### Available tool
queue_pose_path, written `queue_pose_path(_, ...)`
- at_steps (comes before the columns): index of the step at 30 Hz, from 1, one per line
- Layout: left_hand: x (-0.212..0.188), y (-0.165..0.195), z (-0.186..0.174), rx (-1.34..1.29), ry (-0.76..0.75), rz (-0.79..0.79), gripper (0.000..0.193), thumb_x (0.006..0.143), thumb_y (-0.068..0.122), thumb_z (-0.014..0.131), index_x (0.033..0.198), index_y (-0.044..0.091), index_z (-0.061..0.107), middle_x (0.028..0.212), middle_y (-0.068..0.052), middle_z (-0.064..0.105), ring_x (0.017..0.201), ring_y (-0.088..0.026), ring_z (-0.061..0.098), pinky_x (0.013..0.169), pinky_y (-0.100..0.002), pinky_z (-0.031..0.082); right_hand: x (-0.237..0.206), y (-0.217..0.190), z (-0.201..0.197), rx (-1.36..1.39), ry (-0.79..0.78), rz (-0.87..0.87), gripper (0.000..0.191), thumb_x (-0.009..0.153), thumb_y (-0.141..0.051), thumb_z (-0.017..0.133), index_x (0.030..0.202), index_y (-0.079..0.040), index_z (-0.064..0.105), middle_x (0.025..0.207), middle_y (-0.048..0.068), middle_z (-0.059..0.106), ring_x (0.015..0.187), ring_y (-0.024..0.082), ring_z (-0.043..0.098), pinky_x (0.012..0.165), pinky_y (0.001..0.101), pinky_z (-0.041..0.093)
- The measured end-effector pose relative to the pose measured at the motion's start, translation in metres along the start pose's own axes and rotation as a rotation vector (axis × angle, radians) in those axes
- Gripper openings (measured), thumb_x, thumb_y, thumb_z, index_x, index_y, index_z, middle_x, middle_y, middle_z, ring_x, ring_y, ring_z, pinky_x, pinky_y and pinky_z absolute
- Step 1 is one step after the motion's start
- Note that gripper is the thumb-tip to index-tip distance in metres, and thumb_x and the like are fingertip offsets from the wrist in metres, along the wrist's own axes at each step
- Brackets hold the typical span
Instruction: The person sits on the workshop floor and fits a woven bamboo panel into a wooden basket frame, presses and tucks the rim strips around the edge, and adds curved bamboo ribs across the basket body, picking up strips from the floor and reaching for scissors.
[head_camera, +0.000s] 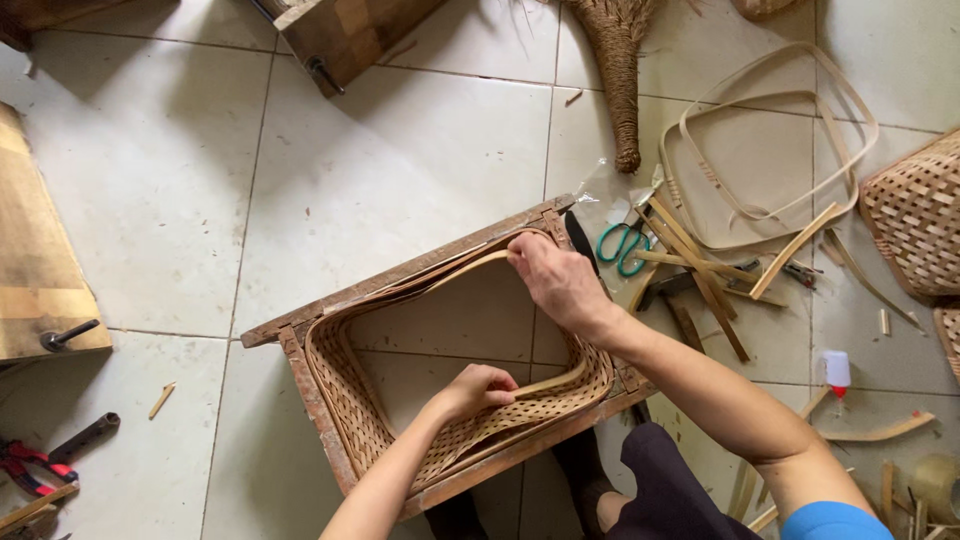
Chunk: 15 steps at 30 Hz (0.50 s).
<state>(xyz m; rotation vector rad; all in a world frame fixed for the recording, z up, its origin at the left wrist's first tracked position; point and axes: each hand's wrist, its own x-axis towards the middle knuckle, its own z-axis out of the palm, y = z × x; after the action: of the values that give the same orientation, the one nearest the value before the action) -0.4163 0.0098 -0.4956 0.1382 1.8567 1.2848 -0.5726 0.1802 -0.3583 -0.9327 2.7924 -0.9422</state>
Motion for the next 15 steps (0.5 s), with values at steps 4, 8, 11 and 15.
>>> queue_pose_path(4, 0.023, 0.000, 0.010, 0.153, 0.060, -0.076, 0.032, 0.091, 0.011, 0.070, 0.123, 0.005, 0.071, 0.125, -0.014, 0.071, 0.113, -0.027, 0.068, 0.100, -0.037, 0.054, -0.022, 0.003, 0.002, -0.048, -0.113, 0.039, 0.015, 0.107, -0.015, 0.054, 0.114, -0.003, 0.053, 0.095, 0.013, 0.063, 0.068, 0.030, 0.068, 0.059, 0.0407, 0.058)
queue_pose_path(8, 0.048, 0.036, 0.021, -0.303, 0.156, -0.079, 0.071, 0.096, 0.015, 0.061, 0.158, 0.016, 0.029, 0.154, -0.011, 0.048, 0.139, -0.023, 0.053, 0.114, -0.034, 0.045, -0.025, 0.030, -0.004, -0.091, -0.150, 0.010, 0.033, 0.097, 0.000, 0.050, 0.129, -0.001, 0.055, 0.111, 0.019, 0.059, 0.083, 0.033, 0.066, 0.068, 0.0438, 0.058)
queue_pose_path(11, 0.058, 0.074, 0.026, -0.619, 0.169, 0.269, 0.072, 0.101, 0.014, 0.056, 0.163, 0.013, 0.020, 0.167, -0.013, 0.032, 0.153, -0.025, 0.034, 0.124, -0.039, 0.027, -0.018, 0.054, 0.001, -0.105, -0.111, -0.119, 0.035, 0.093, -0.001, 0.054, 0.128, -0.001, 0.059, 0.112, 0.017, 0.059, 0.095, 0.030, 0.064, 0.078, 0.0417, 0.058)
queue_pose_path(15, 0.044, 0.092, 0.016, -0.415, 0.348, 0.082, 0.066, 0.099, 0.017, 0.058, 0.158, 0.016, 0.028, 0.165, -0.009, 0.032, 0.150, -0.025, 0.035, 0.123, -0.044, 0.028, -0.005, 0.070, 0.014, -0.353, -0.017, -0.220, 0.029, 0.095, -0.004, 0.060, 0.123, -0.007, 0.069, 0.108, 0.009, 0.063, 0.103, 0.025, 0.062, 0.087, 0.0397, 0.051)
